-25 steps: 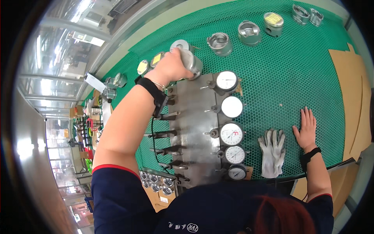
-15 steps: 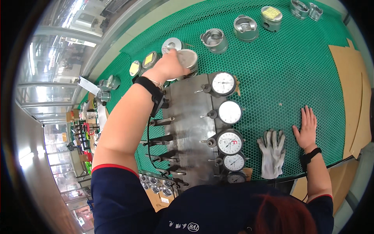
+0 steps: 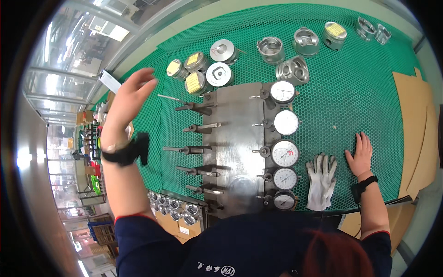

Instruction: The person places a piston into a metal fixture and uses a small metal tool to tighten the clamps. They then rotate the piston and check the readings on several dial gauges attached to the fixture. The person repeats the tightening and checking process multiple times to ensure the piston is secured and measured correctly.

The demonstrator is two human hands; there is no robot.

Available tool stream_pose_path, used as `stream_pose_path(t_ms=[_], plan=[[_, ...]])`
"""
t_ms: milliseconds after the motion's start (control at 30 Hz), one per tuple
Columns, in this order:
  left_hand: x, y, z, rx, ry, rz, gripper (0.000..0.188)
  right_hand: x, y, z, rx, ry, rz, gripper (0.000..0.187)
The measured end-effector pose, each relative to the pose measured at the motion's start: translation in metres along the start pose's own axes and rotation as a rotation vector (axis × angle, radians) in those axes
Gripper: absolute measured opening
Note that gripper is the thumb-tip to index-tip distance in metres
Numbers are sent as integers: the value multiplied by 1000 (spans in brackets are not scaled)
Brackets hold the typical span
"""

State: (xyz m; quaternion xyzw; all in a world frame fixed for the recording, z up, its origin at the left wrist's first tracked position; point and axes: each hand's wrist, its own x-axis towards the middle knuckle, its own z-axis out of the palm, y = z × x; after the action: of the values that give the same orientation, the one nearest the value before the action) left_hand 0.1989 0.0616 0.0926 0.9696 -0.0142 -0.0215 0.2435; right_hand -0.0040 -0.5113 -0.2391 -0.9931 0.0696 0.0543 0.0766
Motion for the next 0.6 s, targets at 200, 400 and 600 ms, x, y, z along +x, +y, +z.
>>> stream_pose_path(t_ms=[200,400,600], plan=[[-86,-88,-34,-166,153,-327,44,118,-30,5,412,117,-45,61],[-173,-135,-32,-145,264,-450,46,199,-143,-56,1083,-401,312,84],[-325,-227,2,-249,279,-837,39,245,-207,-33,1423,-628,222,87]])
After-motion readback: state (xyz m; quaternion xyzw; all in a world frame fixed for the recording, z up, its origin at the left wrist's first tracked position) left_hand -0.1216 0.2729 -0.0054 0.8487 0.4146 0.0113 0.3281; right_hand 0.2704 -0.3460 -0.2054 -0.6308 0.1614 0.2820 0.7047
